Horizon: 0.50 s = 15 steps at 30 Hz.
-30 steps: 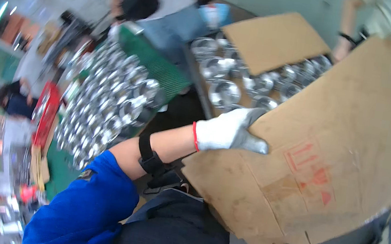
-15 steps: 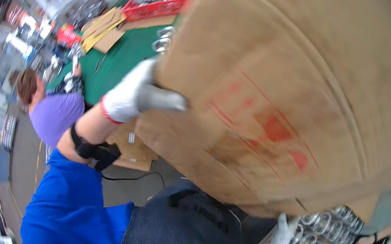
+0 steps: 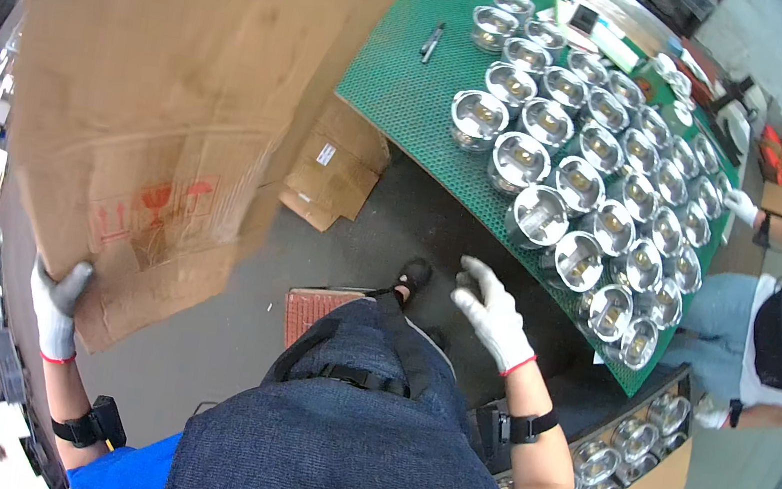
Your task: Inspecting and organizing engine pistons on a workbench.
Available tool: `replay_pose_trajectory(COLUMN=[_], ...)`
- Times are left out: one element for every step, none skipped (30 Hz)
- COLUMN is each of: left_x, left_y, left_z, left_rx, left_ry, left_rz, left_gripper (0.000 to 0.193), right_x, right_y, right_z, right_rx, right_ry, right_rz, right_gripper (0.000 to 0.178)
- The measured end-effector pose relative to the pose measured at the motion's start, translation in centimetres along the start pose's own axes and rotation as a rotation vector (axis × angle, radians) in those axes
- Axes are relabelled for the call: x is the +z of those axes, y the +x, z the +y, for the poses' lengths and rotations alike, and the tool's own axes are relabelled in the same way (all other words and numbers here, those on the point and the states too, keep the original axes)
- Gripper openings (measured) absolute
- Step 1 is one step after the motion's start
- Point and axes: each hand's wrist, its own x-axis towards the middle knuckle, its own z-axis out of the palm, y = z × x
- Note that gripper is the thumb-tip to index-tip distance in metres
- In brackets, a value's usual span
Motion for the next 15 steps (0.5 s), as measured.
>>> replay_pose_trajectory(left_x=[0.4, 1.5, 2.7, 4.1, 5.8, 7.7, 9.5, 11.6, 14.0, 16.3, 18.7, 21.8, 24.9, 28.0, 31.0], left_y=[-0.4, -0.3, 0.2, 1.1, 2.4, 4.0, 5.6, 7.5, 9.4, 11.5, 13.4, 15.5, 17.4, 19.1, 20.8], left_z=[-0.5, -1.1, -1.6, -2.9, -4.2, -7.0, -8.2, -9.1, -11.0, -12.7, -14.3, -16.7, -17.5, -18.6, -18.6], left_rx=[-0.023, -0.026, -0.025, -0.029, -0.065, 0.023, -0.005, -0.001, 0.041, 0.001, 0.045, 0.044, 0.046, 0.013, -0.001], left_ry=[0.002, 0.152, 0.302, 0.444, 0.496, 0.626, 0.715, 0.766, 0.774, 0.816, 0.815, 0.831, 0.824, 0.812, 0.782], left_rz=[0.012, -0.028, -0.068, -0.108, -0.187, -0.233, -0.304, -0.378, -0.438, -0.531, -0.558, -0.603, -0.623, -0.641, -0.677], left_gripper=[0.049, 0.047, 0.045, 0.045, 0.045, 0.044, 0.040, 0.037, 0.034, 0.034, 0.031, 0.029, 0.027, 0.027, 0.026], right_x=[0.3, 0.5, 0.4, 0.4, 0.3, -0.1, -0.5, -0.8, -1.1, -1.3, -1.4, -1.4, -1.3, -1.1, -0.7], right_y=[-0.1, -0.4, -0.5, -0.5, -0.3, -0.2, 0.0, 0.3, 0.3, 0.5, 0.5, 0.2, -0.1, 0.3, 0.6], right_z=[0.1, 0.2, 1.3, 1.6, 1.8, 1.9, 2.0, 2.1, 2.6, 1.9, 2.0, 2.4, 3.1, 1.5, 1.3], right_rx=[0.026, 0.054, 0.054, 0.088, 0.125, 0.139, 0.151, 0.171, 0.189, 0.205, 0.277, 0.307, 0.356, 0.401, 0.444], right_ry=[-0.071, -0.110, -0.140, -0.194, -0.249, -0.322, -0.392, -0.402, -0.411, -0.425, -0.369, -0.375, -0.363, -0.376, -0.426], right_rz=[-0.047, -0.086, -0.127, -0.163, -0.195, -0.202, -0.214, -0.205, -0.183, -0.158, -0.137, -0.087, -0.056, -0.045, -0.059], right_gripper=[0.054, 0.052, 0.051, 0.050, 0.050, 0.049, 0.049, 0.049, 0.048, 0.047, 0.046, 0.045, 0.045, 0.045, 0.046])
